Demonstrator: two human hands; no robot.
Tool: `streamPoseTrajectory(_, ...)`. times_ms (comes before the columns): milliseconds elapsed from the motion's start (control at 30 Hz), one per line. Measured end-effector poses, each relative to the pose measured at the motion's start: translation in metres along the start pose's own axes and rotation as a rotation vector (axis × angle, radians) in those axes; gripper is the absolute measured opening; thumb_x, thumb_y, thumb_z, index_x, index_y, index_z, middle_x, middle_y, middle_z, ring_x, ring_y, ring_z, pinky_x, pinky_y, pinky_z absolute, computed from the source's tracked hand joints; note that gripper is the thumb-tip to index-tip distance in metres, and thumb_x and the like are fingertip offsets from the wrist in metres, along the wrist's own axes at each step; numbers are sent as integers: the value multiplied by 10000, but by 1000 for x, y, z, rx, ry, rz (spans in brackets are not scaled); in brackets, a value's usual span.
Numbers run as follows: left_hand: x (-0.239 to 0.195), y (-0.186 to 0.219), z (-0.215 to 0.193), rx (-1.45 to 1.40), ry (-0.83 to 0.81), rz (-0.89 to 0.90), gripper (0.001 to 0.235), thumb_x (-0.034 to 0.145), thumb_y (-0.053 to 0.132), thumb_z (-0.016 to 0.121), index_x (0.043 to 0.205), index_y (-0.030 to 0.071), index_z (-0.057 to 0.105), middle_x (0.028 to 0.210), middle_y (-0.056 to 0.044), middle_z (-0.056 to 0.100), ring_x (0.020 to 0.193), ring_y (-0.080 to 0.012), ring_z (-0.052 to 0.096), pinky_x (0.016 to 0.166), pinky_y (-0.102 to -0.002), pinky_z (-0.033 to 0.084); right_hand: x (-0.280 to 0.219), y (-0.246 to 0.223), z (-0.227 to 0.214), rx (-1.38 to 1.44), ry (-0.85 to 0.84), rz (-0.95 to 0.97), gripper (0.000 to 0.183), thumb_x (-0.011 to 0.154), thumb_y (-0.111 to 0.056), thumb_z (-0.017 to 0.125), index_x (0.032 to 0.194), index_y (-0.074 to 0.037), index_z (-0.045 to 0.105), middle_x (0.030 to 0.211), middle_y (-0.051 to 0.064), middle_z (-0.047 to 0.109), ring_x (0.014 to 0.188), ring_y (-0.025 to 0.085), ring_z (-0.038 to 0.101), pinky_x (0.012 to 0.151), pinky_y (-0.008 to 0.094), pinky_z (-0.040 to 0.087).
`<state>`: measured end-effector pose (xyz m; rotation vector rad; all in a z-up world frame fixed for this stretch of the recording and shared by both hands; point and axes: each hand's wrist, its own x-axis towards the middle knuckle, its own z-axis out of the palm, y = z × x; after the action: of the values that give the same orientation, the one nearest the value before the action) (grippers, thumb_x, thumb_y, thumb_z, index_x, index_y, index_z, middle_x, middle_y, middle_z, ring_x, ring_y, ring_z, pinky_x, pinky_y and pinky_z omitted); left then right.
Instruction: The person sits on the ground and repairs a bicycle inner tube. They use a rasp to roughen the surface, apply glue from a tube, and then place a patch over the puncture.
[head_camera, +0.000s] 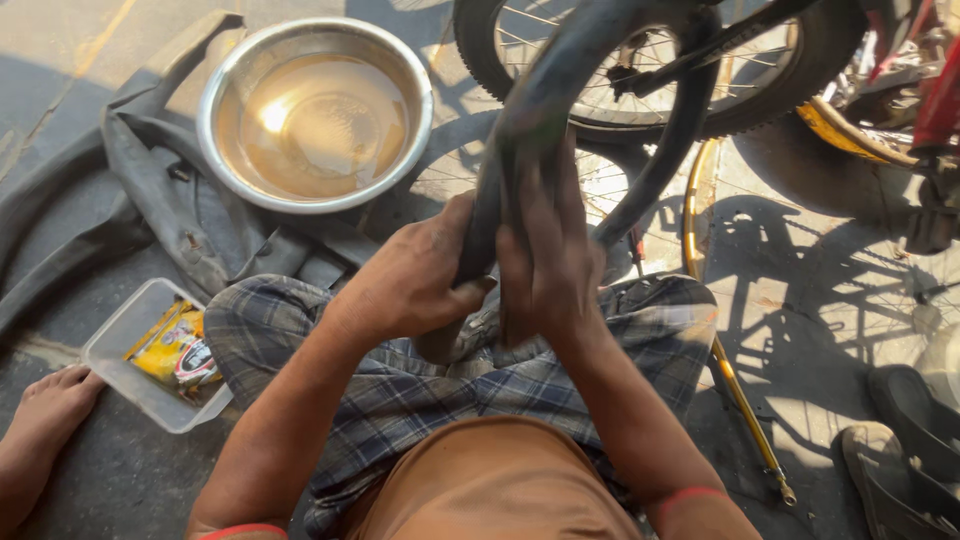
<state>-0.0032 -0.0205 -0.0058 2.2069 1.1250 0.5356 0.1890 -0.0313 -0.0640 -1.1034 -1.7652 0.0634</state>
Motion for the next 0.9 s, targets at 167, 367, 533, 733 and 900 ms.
streamPoseTrajectory(167, -4, -4, 5, -207, 47, -63, 901, 718, 231, 778, 1462, -5, 328, 1028, -271, 701, 996, -403, 736, 863, -479, 556, 101, 19, -25, -139, 335, 212, 369, 1134, -231, 538, 1450, -45, 584, 1435, 197, 629, 1326, 387, 665, 1138, 433, 544)
streamPoseTrajectory(367, -11, -29, 5, -203, 38, -78, 918, 755, 249, 792, 1491, 3, 302, 1025, -275, 698, 988, -410, 718, 882, -476, 536, -10, -33, -1, 212, 117, -46, 546, 1130, -204, 464, 1636, -142, 268, 1677, 236, 206, 1563, 401, 290, 1294, 399, 351)
streamPoseTrajectory(533, -2, -10, 20, 79, 12, 42, 927, 810, 250, 794, 1529, -15, 274, 1129, -299, 669, 1067, -464, 672, 937, -503, 517, 41, 18, 5, -124, 157, 84, 398, 1138, -151, 536, 1526, -64, 516, 1573, 256, 456, 1452, 403, 547, 1184, 408, 532)
streamPoseTrajectory(733, -11, -9, -2, -42, 10, -167, 987, 740, 288, 809, 1518, 34, 256, 1105, -276, 663, 1019, -426, 699, 948, -477, 524, 40, 60, -11, -154, 325, 50, 381, 1208, -88, 493, 1572, 11, 436, 1644, 225, 395, 1559, 371, 426, 1286, 421, 373)
streamPoseTrajectory(900, -5, -27, 7, -54, 63, 12, 1001, 741, 256, 807, 1543, 16, 258, 1131, -286, 678, 1074, -453, 680, 936, -494, 530, -50, 7, 10, -139, -57, -134, 502, 1110, -199, 543, 1589, -118, 420, 1675, 272, 242, 1460, 498, 493, 931, 404, 645)
